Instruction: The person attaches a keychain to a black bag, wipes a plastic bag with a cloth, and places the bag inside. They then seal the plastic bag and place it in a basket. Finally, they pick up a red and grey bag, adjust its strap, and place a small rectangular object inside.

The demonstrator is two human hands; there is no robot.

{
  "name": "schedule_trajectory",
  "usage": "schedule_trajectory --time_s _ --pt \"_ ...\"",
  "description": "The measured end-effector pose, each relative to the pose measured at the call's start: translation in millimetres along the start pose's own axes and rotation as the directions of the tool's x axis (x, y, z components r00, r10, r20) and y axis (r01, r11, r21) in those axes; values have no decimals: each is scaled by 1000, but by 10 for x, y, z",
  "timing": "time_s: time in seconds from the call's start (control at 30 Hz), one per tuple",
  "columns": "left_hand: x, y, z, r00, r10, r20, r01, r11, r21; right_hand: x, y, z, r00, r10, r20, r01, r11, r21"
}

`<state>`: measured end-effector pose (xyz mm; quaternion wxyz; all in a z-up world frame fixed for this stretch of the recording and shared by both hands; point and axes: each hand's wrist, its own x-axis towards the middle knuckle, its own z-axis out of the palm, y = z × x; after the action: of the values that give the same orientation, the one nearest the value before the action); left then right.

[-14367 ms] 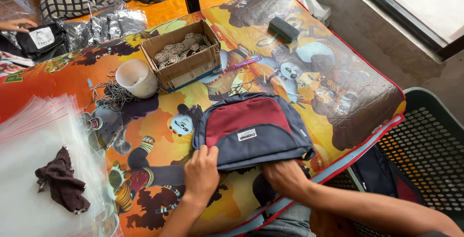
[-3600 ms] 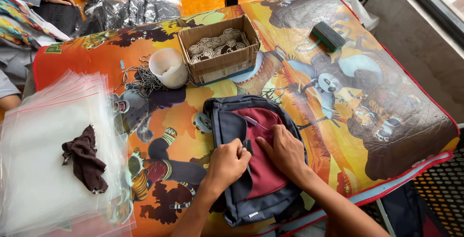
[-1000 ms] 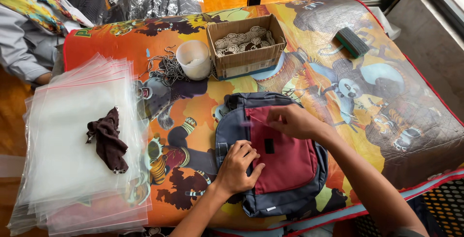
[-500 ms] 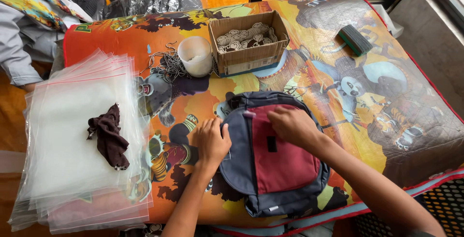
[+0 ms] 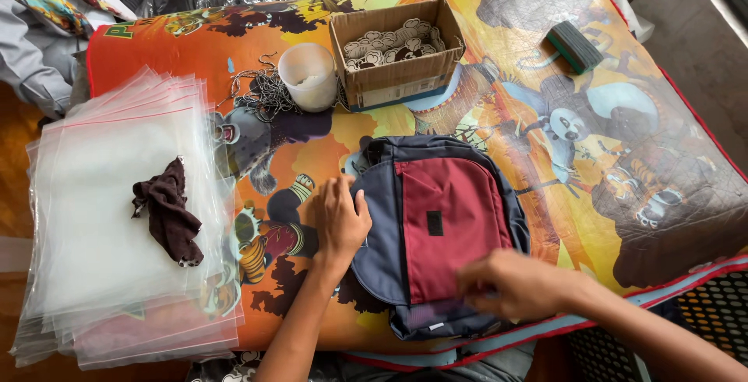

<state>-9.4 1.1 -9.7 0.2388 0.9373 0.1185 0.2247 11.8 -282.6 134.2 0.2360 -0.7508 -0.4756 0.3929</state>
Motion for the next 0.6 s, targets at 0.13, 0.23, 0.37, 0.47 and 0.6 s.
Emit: schedule_trajectory --time_s 0.13,0.23,0.37,0.47,0.6 --pt "75 502 -424 943 205 -260 -231 971 -70 -61 371 0 911 69 -406 -167 963 -213" --pt "97 842 -566 956 265 -125 -291 803 -521 -37 497 130 839 156 -522 -350 889 -296" --pt "-29 764 -76 873 449 190 -278 778 -563 -159 316 209 995 74 -65 -78 995 -58" --pt "-130 691 126 849 483 213 -368 831 -418 -391 244 218 996 90 15 -91 981 169" --pt "-114 704 81 835 512 204 -409 824 -392 -533 535 695 829 66 -556 -213 956 -204"
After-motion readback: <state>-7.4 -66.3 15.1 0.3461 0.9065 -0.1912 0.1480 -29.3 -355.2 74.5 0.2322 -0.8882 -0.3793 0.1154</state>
